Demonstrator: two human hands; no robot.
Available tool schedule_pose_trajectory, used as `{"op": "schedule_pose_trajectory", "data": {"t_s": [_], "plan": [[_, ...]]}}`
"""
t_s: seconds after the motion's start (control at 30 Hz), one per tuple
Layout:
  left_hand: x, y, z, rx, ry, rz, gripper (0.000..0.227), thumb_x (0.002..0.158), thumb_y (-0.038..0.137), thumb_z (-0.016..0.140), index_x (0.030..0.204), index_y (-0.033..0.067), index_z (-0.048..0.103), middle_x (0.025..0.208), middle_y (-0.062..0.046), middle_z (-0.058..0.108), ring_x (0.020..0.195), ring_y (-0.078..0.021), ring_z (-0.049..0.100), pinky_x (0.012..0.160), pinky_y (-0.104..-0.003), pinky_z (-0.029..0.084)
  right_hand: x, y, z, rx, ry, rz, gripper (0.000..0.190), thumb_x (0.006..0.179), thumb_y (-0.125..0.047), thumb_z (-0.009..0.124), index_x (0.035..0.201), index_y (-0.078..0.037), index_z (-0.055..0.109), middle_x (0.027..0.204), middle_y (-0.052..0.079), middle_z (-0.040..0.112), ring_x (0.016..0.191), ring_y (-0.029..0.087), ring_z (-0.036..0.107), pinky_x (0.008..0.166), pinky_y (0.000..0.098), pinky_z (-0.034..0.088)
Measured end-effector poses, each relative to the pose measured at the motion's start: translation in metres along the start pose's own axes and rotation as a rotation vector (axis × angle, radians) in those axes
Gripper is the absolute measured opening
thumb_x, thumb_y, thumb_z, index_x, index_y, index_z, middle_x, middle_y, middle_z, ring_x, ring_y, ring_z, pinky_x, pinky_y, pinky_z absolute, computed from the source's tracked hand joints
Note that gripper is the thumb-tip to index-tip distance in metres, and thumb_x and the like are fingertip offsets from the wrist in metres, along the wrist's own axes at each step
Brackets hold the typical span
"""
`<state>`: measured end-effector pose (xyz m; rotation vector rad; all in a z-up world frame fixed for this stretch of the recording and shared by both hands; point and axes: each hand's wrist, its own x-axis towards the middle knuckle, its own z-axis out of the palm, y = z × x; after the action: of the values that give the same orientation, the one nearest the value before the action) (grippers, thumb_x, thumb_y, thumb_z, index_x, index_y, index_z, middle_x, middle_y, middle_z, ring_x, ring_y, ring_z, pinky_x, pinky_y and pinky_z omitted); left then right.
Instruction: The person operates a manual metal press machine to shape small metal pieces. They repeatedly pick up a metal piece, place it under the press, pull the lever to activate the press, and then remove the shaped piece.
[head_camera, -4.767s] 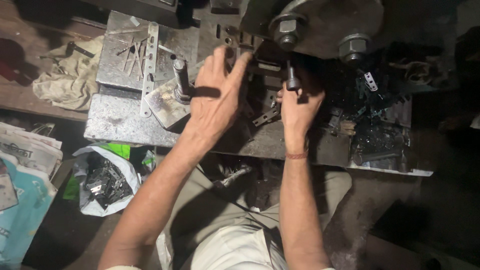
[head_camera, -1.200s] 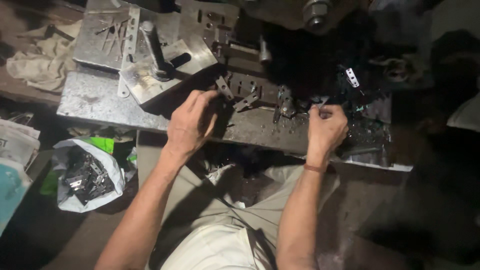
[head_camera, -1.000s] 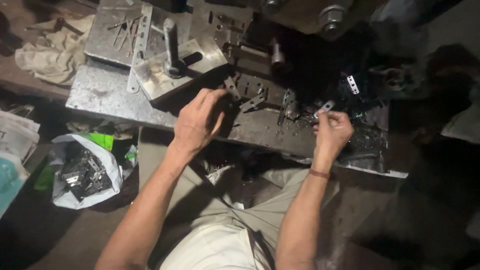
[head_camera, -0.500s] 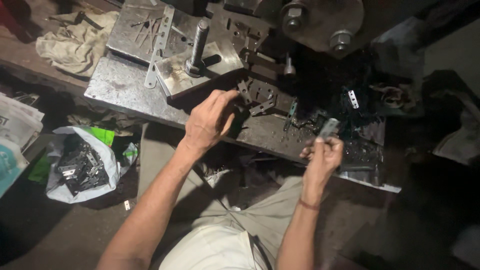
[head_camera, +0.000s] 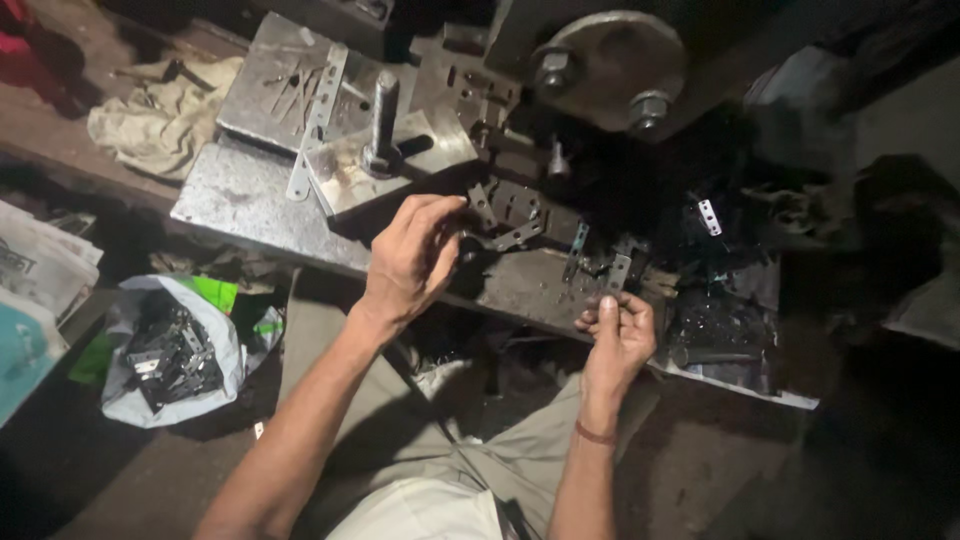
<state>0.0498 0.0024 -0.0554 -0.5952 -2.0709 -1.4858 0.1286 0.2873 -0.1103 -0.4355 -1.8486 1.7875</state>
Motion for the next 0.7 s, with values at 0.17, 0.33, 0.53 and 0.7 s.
{"op": "schedule_pose_trajectory", "data": {"t_s": [0.17,0.33,0.53,0.7], "plan": [[0.038,0.01,0.0,0.089,0.044,0.064,0.063,0.087,-0.007,0.068,0.147,0.0058,0.05,0.133,-0.016,0.056,0.11,-0.0372,0.068,0.092,-0.04,0.058,0.024,-0.029,0.039,-0.032,-0.063,-0.039,0.018,0.102,-0.002,0.06,0.12,0.0,0.06,0.085,0.008,0.067,0.063,0.01,0.06,0.053,0.0238,0.051],[0.086,-0.01,0.015,0.284,-0.115,-0.005,0.079,0.073,-0.022,0.05,0.148,0.0036,0.05,0.145,-0.028,0.047,0.118,-0.0442,0.058,0.098,-0.047,0.052,0.075,-0.045,0.083,-0.163,-0.121,-0.166,0.013,0.101,0.002,0.059,0.113,0.001,0.064,0.085,0.005,0.068,0.06,0.007,0.061,0.05,0.0211,0.051],[0.096,-0.036,0.027,0.47,-0.24,0.049,0.069,0.084,-0.013,0.054,0.15,0.0064,0.053,0.144,-0.028,0.046,0.109,-0.0408,0.057,0.092,-0.05,0.051,0.094,-0.053,0.12,-0.246,-0.105,-0.155,0.012,0.088,0.005,0.069,0.099,0.0,0.07,0.08,0.006,0.073,0.061,0.012,0.065,0.047,0.0229,0.05],[0.094,-0.044,0.029,0.54,-0.262,0.11,0.063,0.084,-0.007,0.059,0.145,0.0073,0.056,0.146,-0.029,0.046,0.106,-0.0384,0.059,0.088,-0.048,0.052,0.085,-0.078,0.112,-0.815,-0.213,-0.702,0.011,0.096,-0.003,0.081,0.095,-0.002,0.07,0.081,0.013,0.07,0.067,0.016,0.069,0.061,0.0282,0.049]]}}
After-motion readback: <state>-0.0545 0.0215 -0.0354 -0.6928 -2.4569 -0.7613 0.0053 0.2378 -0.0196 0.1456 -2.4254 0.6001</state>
